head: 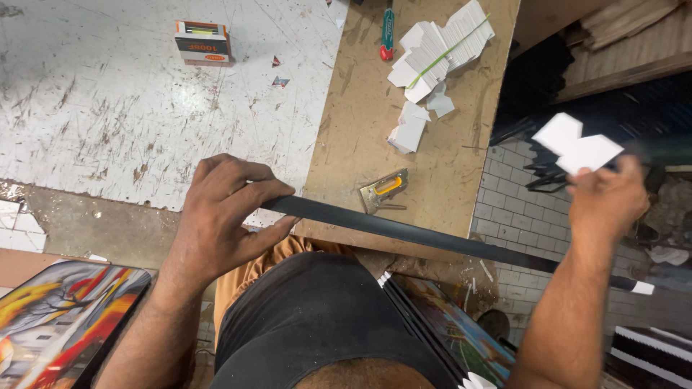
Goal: The person assembles picture frames by placing white foam corner pieces onto the back of framed prints and securing them with a staple gun. The person handles multiple frames, flips them to attach the corners, and stacks the completed units.
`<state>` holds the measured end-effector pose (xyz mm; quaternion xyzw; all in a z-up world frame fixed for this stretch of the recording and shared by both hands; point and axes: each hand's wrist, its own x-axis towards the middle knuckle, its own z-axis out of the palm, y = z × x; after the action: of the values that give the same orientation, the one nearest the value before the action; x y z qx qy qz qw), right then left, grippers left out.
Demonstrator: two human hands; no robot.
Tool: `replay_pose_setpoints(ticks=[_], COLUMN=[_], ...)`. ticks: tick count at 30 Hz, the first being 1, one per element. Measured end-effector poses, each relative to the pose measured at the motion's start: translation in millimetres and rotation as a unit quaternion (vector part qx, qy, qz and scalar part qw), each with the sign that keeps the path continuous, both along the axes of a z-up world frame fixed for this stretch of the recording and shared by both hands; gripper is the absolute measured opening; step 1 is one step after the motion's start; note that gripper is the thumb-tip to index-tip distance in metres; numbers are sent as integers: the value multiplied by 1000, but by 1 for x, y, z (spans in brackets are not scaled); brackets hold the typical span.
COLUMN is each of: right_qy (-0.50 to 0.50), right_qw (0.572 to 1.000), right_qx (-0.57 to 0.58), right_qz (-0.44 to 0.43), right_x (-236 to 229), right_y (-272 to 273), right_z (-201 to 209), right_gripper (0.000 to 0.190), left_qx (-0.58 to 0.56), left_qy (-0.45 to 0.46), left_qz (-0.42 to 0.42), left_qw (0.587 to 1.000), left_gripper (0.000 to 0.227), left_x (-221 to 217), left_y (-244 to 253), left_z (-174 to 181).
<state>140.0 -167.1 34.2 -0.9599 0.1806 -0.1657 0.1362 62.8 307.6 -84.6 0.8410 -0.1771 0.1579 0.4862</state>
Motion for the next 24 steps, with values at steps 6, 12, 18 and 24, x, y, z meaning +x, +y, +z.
replay_pose_setpoints(ticks=[6,12,18,24], right_qy=[216,337,332,348], right_qw=[917,791,780,799], right_qx=[-288,-315,-244,-148], right_qz=[171,403,470,467], right_x=[47,111,142,160], right_y=[-13,29,15,-11], right_z=[-15,-156,-236,-257], right_gripper=[61,62,47,23], left_qx=[-22,-32,-22,-26], left_qy=[-1,-14,-6,-12], left_qz=[34,71,100,100], left_qw=[999,997,995,995], left_gripper=[36,35,33,31], left_x=[-11,-15,-17,-11], left_y=[-6,-14,-17,-19], left_z=[-7,-13,-14,-10])
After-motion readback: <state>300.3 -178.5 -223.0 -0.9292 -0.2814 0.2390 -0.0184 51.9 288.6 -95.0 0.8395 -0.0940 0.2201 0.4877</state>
